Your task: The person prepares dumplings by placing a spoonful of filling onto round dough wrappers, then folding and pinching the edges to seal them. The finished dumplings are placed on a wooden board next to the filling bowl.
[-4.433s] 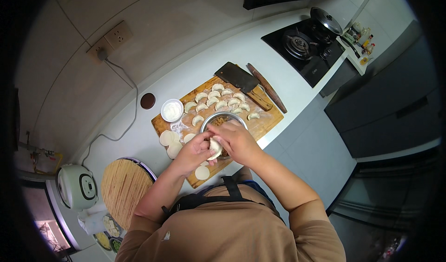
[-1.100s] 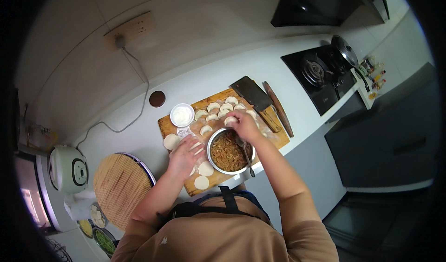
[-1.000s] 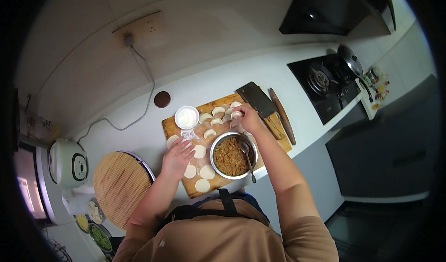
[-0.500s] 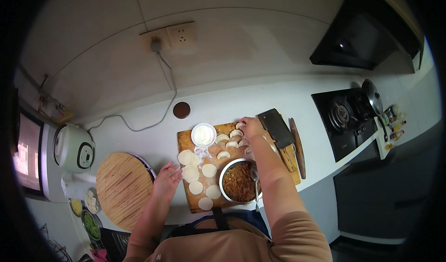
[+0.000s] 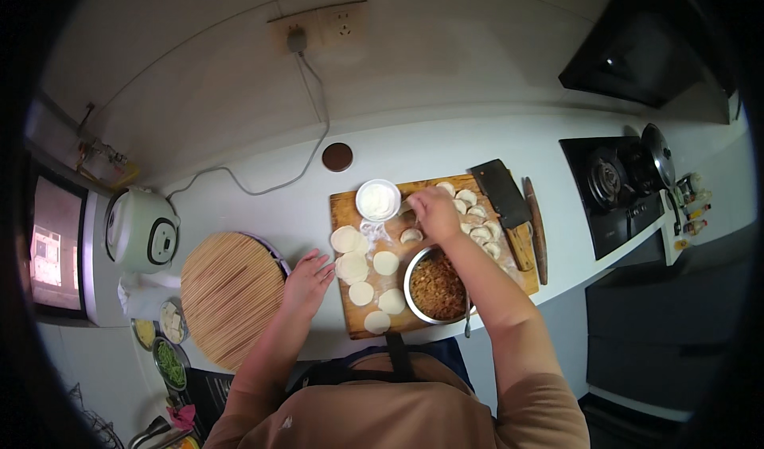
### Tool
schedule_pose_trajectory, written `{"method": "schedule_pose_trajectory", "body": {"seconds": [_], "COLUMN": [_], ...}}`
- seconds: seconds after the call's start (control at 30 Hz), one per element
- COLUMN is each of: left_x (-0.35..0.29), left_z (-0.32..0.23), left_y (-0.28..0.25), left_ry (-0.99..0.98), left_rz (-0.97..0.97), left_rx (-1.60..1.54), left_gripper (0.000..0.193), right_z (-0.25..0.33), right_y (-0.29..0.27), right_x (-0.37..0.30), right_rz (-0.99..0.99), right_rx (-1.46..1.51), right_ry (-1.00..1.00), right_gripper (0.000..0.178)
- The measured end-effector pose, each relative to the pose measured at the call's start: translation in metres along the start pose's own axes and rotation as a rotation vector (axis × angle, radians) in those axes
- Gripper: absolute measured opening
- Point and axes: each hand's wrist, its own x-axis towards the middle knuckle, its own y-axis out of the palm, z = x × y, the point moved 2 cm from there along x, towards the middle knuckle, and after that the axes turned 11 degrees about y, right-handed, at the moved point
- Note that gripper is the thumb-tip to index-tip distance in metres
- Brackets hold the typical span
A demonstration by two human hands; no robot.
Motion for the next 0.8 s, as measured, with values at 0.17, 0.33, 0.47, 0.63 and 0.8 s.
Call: {"method": "schedule_pose_trajectory", "body": {"seconds": [0.17, 0.33, 0.47, 0.63, 0.8], "left_x": [0.014, 0.019, 0.019, 0.023, 0.025], "left_z": [0.001, -0.008, -0.016, -0.023, -0.028], "left_y": [-0.011, -0.009, -0.012, -0.016, -0.014], "left_ry": [-0.002, -0.01, -0.017, -0.027, -0.032], "left_rz": [-0.026, -0.045, -0.024, 0.003, -0.009], "left_rx": [-0.009, 0.006, -0.002, -0.019, -0.032], "left_gripper": [0.028, 0.025, 0.026, 0.029, 0.03], "right_z": [0.065, 0.083, 0.09, 0.092, 0.1], "right_y": [0.056, 0.095, 0.111, 0.129, 0.135], "right_x": [-0.042, -0.053, -0.047, -0.035, -0.023], "right_rz": [0.272, 0.323, 0.231, 0.22, 0.309], "right_rx": [0.114, 0.076, 0.061, -0.023, -0.114], "right_ry": [-0.023, 0.048, 0.055, -0.029, -0.027], "right_gripper": [0.011, 0.02, 0.02, 0.019, 0.019]}}
